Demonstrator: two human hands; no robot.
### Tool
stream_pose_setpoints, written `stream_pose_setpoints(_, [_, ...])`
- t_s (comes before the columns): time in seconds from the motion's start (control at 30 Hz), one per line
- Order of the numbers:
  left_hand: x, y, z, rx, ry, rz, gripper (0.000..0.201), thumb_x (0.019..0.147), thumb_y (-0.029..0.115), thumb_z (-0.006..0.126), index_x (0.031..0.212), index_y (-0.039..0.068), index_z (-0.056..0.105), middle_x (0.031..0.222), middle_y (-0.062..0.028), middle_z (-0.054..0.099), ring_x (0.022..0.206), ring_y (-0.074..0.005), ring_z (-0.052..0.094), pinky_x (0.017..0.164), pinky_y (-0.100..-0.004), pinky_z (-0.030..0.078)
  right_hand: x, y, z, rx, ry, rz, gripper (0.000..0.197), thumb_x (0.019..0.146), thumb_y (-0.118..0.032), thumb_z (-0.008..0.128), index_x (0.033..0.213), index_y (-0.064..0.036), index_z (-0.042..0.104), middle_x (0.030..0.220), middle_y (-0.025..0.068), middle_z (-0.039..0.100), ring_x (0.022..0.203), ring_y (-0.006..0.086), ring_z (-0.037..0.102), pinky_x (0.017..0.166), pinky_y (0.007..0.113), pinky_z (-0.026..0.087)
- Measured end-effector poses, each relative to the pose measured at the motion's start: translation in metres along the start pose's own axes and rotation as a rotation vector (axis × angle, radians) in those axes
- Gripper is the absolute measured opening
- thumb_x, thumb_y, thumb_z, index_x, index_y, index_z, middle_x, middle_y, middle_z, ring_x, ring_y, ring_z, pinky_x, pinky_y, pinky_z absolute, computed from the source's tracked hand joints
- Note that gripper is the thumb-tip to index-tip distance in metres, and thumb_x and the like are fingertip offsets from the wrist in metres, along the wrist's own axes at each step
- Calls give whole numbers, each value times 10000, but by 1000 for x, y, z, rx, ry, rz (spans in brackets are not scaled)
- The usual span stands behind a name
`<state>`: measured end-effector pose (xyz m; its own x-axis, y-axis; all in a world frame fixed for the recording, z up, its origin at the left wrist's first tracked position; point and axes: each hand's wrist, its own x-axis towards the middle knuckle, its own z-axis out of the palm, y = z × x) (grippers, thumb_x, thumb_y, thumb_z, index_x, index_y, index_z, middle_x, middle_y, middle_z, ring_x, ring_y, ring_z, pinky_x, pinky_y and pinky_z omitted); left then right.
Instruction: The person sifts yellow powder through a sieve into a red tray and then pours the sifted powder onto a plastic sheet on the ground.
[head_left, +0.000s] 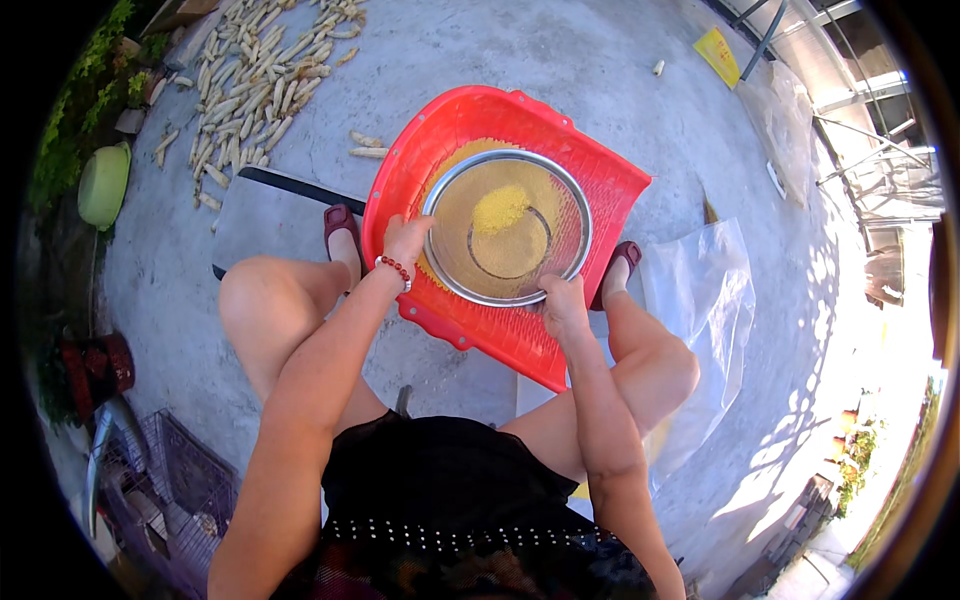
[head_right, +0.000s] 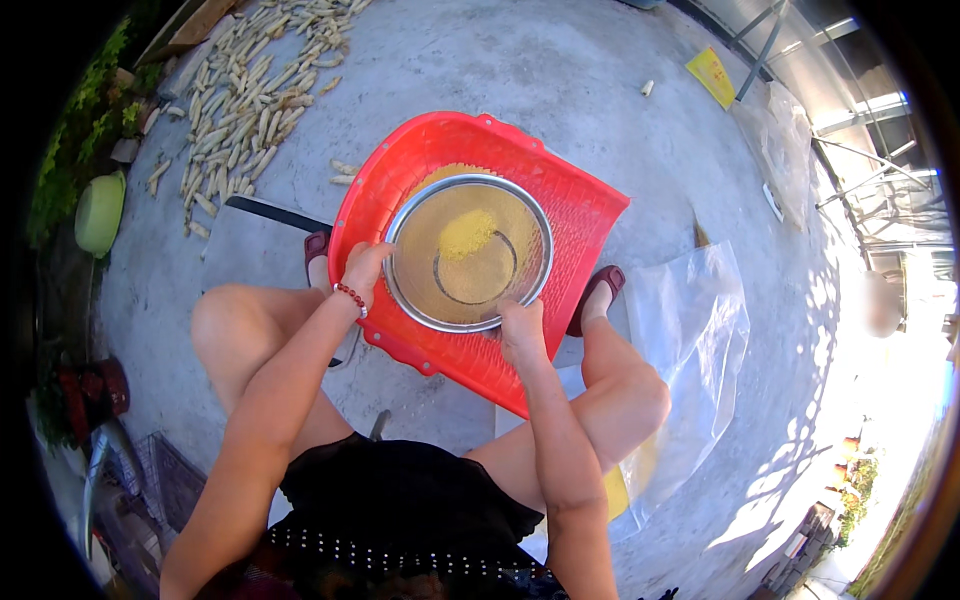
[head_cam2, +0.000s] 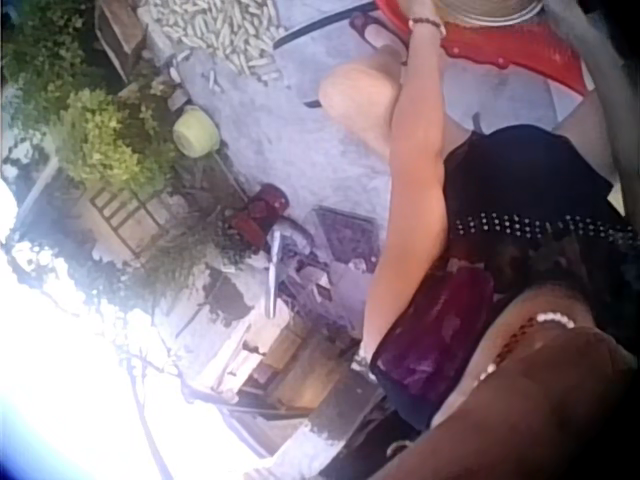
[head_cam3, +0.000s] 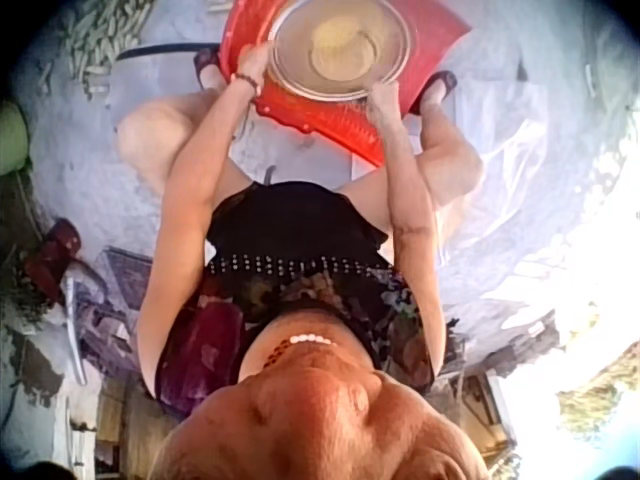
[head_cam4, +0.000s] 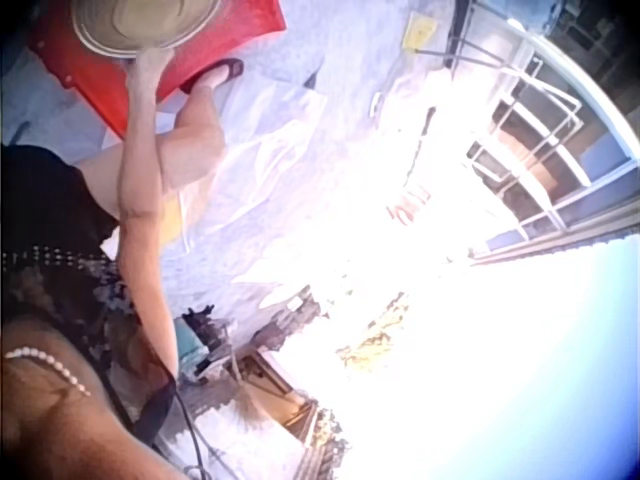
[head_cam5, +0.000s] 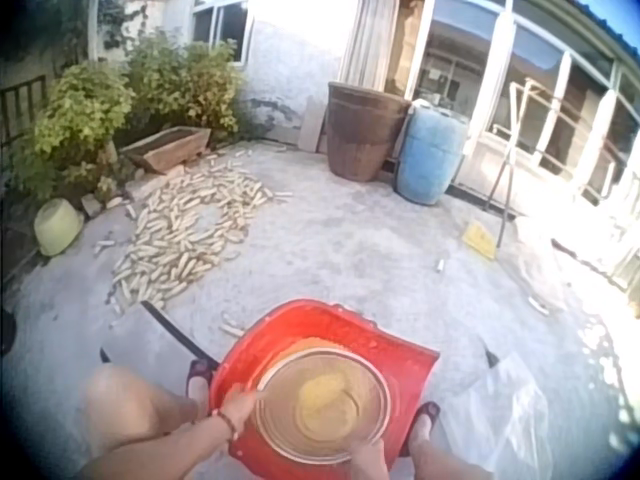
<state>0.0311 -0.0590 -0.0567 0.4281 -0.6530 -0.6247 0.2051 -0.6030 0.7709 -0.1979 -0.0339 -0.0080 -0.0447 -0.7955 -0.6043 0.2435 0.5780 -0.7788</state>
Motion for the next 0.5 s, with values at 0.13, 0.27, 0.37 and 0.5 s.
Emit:
stream_pose_setpoints(0.13, [12, -24, -9, -102, -198, -22, 478, 661, 155, 632, 1040, -83, 467, 974, -165, 555, 848, -222, 564, 742, -311, 442, 0, -2, -1, -27, -14, -1, 157, 707, 36, 420, 818, 64, 527, 642, 130, 575, 473, 202, 560, 351, 290, 429])
stream_pose_setpoints(0.27, [14, -26, -6, 46, -164, -36, 533, 654, 143, 630, 1083, -102, 432, 1005, -181, 543, 859, -223, 561, 741, -313, 446, -6, 1, 8, -146, 0, -20, 150, 707, 32, 422, 799, 69, 534, 640, 129, 578, 479, 203, 564, 359, 288, 427])
stream_pose_setpoints(0.37, [16, -28, -5, 81, -57, 17, 523, 648, 133, 626, 1077, -109, 450, 987, -188, 557, 842, -227, 569, 713, -320, 454, -2, 0, 2, -96, -18, 2, 136, 706, 26, 431, 779, 56, 542, 628, 128, 574, 467, 197, 555, 354, 281, 416])
stream_pose_setpoints(0.5, [-7, -4, -2, -1, -73, -13, 334, 682, 96, 592, 970, -52, 514, 892, -138, 572, 815, -189, 567, 648, -308, 442, -3, -2, 5, -116, -42, -15, 117, 700, 23, 435, 751, 42, 538, 607, 122, 562, 456, 194, 544, 361, 281, 416])
